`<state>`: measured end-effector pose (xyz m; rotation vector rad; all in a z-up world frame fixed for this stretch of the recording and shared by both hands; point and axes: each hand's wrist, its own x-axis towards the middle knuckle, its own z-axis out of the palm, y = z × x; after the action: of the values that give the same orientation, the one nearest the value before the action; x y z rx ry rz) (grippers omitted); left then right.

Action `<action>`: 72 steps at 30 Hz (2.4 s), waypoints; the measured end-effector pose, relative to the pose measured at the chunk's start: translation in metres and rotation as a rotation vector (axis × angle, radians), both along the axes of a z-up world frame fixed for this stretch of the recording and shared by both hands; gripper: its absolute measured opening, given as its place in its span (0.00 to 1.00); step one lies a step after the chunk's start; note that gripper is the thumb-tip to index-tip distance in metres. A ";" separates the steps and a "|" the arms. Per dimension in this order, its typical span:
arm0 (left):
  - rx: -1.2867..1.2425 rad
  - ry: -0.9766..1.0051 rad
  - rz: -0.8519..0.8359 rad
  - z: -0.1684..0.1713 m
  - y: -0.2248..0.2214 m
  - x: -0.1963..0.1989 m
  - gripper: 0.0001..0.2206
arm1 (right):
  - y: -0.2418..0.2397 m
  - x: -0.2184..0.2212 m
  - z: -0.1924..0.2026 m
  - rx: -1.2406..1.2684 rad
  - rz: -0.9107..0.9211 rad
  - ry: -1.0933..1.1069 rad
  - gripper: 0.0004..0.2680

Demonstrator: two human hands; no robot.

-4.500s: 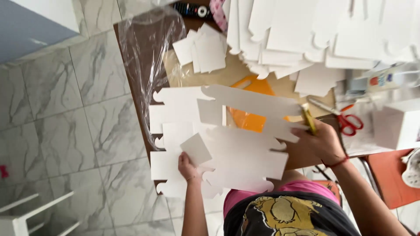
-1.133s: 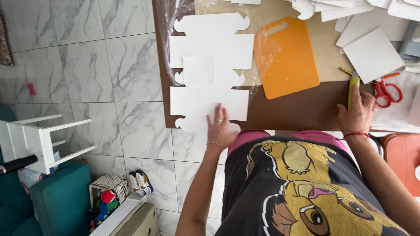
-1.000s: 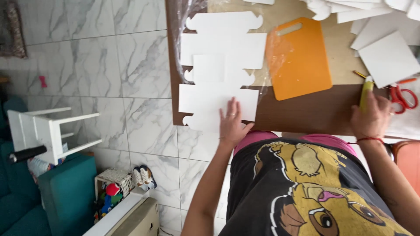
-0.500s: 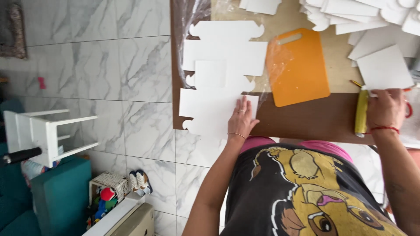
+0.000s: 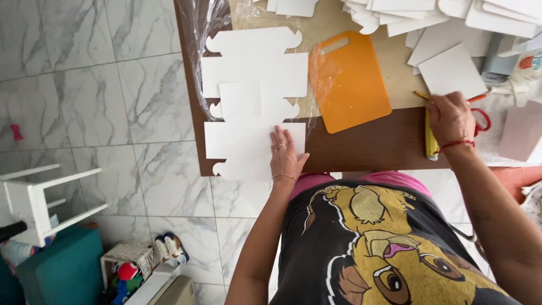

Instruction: Cutting out shapes from cardboard sheets using a utility knife

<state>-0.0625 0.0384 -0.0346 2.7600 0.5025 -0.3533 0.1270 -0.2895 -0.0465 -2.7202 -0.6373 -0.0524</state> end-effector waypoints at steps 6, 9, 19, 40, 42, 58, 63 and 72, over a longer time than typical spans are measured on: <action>-0.211 0.098 0.093 0.009 0.007 0.002 0.38 | 0.016 0.020 -0.021 -0.209 0.018 -0.099 0.04; -0.278 0.084 0.114 0.008 0.009 0.002 0.36 | 0.019 0.028 -0.033 -0.311 0.056 -0.135 0.06; -0.123 -0.231 -0.054 0.043 0.007 -0.002 0.25 | 0.069 0.018 0.029 0.088 0.106 0.030 0.05; -0.631 -0.459 0.019 0.048 -0.054 0.046 0.12 | 0.072 0.003 0.018 -0.162 -0.212 0.935 0.08; -0.553 -0.530 0.330 0.034 -0.031 0.053 0.11 | 0.057 0.011 0.006 -0.153 -0.123 0.898 0.10; -0.423 -0.277 0.766 -0.007 0.009 0.057 0.31 | 0.020 -0.027 -0.015 -0.251 -0.303 0.917 0.07; -0.644 -0.227 0.847 0.014 0.008 0.074 0.12 | 0.044 -0.018 0.017 -0.128 -0.197 0.266 0.08; -0.912 -0.435 0.683 0.009 -0.009 0.092 0.04 | 0.158 0.006 0.062 0.269 -0.301 0.766 0.05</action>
<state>0.0295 0.0291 -0.0261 1.5940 0.8474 0.1632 0.1325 -0.1313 0.0154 -2.2848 0.0058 0.7331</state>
